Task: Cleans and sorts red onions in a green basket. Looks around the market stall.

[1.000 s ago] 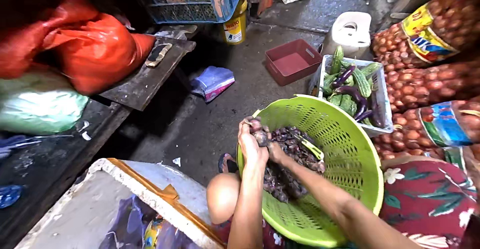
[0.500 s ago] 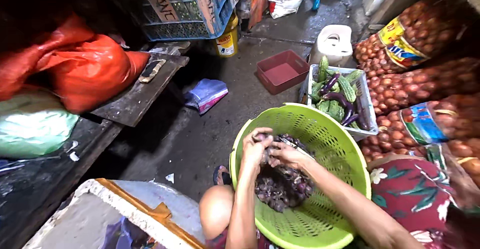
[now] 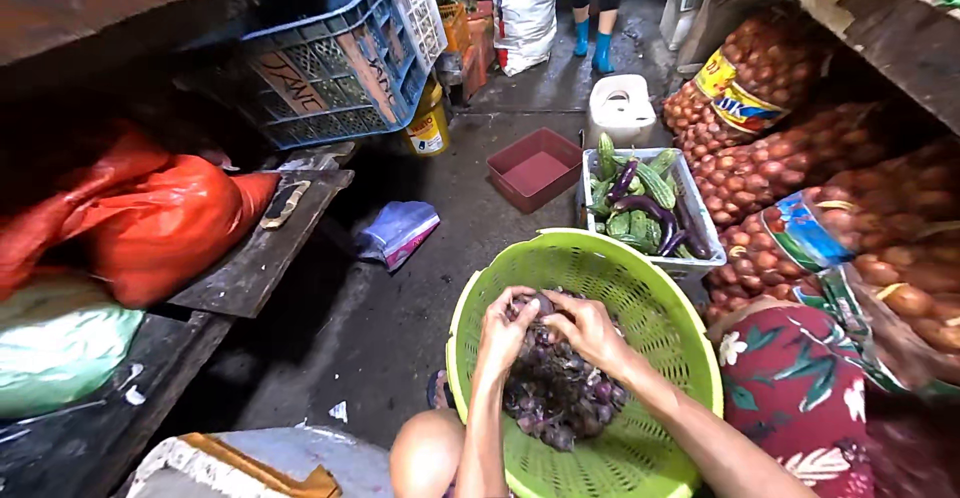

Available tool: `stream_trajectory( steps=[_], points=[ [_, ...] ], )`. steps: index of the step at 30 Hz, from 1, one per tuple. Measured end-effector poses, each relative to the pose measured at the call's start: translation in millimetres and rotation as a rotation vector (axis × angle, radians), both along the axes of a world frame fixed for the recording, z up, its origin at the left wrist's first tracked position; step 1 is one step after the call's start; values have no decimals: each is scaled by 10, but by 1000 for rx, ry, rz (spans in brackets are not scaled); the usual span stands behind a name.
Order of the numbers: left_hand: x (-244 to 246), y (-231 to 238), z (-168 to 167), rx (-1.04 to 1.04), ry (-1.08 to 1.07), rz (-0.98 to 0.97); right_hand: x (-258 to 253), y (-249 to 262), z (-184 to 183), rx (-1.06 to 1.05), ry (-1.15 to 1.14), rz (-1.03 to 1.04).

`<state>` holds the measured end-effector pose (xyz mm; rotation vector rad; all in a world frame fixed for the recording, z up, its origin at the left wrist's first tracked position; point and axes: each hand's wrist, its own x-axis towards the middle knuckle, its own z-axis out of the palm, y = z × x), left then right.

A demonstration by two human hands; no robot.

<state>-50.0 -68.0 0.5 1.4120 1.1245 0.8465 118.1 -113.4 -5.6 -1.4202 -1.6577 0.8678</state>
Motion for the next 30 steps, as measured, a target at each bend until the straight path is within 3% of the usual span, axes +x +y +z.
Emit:
stream_trajectory(
  steps=[3,7,9,15,19,23,25,28,30],
  points=[
    [17,5,-17,23,2,33,-20,-3,19,102,-243,-85],
    [33,-5,-2,28,46,29,-61,-11,221,-14,-540,-58],
    [42,-8,8,12,42,47,-82,-17,229,27,-622,-64],
    [8,-30,25,-67,-253,96,-50,38,4,549,-703,-97],
    [43,-64,92,-168,-545,207,-78,78,19,649,-582,-37],
    [90,-83,104,-165,-695,341,-167,139,7,526,-289,-20],
    [33,-65,119,-140,-808,439,-221,197,-64,387,-285,-15],
    [-88,-34,203,-202,-1010,541,-215,500,-265,-267,-527,141],
    [-99,-29,251,-290,-1099,553,-267,740,-658,-497,-584,232]
  ],
)
